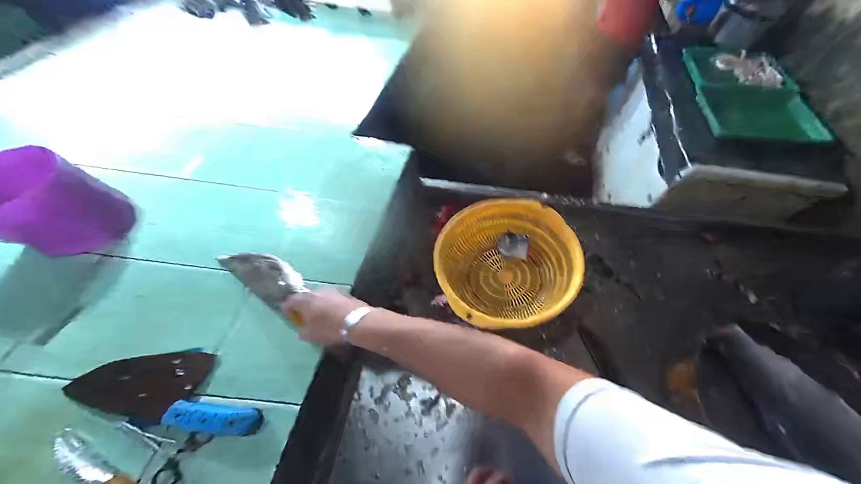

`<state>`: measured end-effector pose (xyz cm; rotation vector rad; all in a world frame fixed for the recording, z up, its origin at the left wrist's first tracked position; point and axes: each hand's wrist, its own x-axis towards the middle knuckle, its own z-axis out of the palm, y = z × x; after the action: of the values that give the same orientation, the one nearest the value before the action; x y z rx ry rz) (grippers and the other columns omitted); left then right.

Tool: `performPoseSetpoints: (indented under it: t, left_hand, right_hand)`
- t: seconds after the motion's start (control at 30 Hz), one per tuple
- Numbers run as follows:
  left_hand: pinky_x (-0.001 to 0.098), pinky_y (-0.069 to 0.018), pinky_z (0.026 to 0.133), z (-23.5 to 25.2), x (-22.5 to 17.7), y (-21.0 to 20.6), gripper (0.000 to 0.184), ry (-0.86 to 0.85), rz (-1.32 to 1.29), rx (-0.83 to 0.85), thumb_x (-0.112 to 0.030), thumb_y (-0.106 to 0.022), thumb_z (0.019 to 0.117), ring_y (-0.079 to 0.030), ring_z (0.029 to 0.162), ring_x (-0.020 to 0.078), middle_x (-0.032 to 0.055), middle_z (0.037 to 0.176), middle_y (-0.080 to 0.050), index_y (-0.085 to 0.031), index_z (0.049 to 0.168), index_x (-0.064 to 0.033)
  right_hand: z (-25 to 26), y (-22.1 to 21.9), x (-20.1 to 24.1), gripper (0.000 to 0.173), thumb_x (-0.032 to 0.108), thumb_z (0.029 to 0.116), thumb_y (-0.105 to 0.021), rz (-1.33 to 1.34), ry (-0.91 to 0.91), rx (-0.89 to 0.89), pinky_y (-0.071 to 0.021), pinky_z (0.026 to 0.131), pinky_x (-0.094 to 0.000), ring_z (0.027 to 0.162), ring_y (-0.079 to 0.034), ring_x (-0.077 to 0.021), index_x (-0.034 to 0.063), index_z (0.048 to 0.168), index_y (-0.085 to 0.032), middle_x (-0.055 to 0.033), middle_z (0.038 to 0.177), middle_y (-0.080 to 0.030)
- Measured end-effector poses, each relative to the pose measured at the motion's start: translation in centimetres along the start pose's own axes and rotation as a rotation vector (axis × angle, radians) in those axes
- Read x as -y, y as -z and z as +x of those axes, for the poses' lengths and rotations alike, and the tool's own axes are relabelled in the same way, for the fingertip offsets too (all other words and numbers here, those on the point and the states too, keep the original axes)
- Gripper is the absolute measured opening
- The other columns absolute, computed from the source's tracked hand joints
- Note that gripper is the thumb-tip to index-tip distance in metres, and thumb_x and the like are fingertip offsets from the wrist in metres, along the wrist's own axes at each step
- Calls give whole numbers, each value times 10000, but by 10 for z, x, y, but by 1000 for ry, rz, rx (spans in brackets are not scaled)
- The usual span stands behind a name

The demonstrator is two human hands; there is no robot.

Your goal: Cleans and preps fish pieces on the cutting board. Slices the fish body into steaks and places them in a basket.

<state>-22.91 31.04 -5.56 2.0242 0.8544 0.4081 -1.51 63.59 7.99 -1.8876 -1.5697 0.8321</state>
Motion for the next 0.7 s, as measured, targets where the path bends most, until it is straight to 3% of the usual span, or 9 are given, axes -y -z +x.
performPoseSetpoints:
  t: [0.1,0.23,0.33,0.37,0.43,0.5,0.57,0.63,0.7]
  left_hand:
    - [507,-497,1057,33,-25,-4,253,-73,-45,68,-114,-534,980,-601,1220,345,204,1251,-651,-734,1116,-38]
    - [463,-553,972,77,-72,-47,282,-101,-125,270,-150,-580,981,-666,1102,310,233,1136,-683,-695,1119,68]
    - [467,-564,879,93,-112,-99,410,-44,-244,486,-243,-623,959,-678,999,231,174,1090,-689,-610,1248,49]
    - [496,-560,904,98,-130,-120,399,-82,-261,591,-267,-588,1003,-675,1045,255,177,1178,-678,-617,1288,10]
    - [435,-581,887,97,-168,-168,381,-36,-396,803,-293,-539,1063,-679,1037,210,136,1264,-660,-589,1349,-45]
    - [403,-580,897,91,-209,-223,441,174,-578,899,-266,-577,1045,-656,1079,189,130,1297,-624,-510,1412,-31]
    - [408,-547,1003,96,-240,-272,595,225,-584,873,-301,-618,1025,-602,1236,200,153,1422,-557,-400,1506,-26]
    - [409,-516,1041,109,-264,-319,669,168,-495,808,-372,-588,1033,-566,1285,209,171,1459,-521,-340,1540,-13]
    - [424,-530,978,117,-283,-358,675,176,-376,742,-451,-594,1005,-595,1213,199,138,1393,-565,-403,1503,-37]
  right_hand:
    - [-44,35,12,344,91,927,-743,129,101,-204,-556,997,-472,1111,-696,-263,62,1268,-707,-129,1168,-745]
    - [-233,74,-24,268,-82,895,-697,379,140,-667,-596,856,-340,963,-703,-225,-85,1163,-711,-193,1093,-718]
    - [-411,38,-92,192,-12,899,-644,270,-68,-948,-594,852,-341,966,-667,-188,-52,1078,-702,-139,1057,-683]
    - [-473,19,-115,173,22,910,-639,230,-160,-993,-597,855,-351,970,-663,-185,-35,1061,-700,-130,1051,-676]
    - [-596,-24,-135,150,58,941,-626,269,-453,-1101,-619,790,-352,894,-674,-157,-7,1069,-671,-97,1036,-674]
    - [-691,-61,-128,214,86,969,-601,495,-825,-1317,-639,706,-407,766,-695,-190,-24,1152,-608,-101,970,-684]
    - [-746,-73,-127,346,151,1067,-464,892,-1080,-1654,-634,779,-457,845,-706,-260,-19,1366,-431,-160,1081,-645]
    - [-784,-69,-143,558,448,1125,-315,1254,-1084,-1939,-619,862,-510,1003,-711,-347,45,1510,-291,-222,1285,-597]
    - [-809,-67,-163,745,639,1066,-291,1437,-947,-2022,-601,921,-564,1100,-694,-399,78,1555,-252,-248,1372,-576]
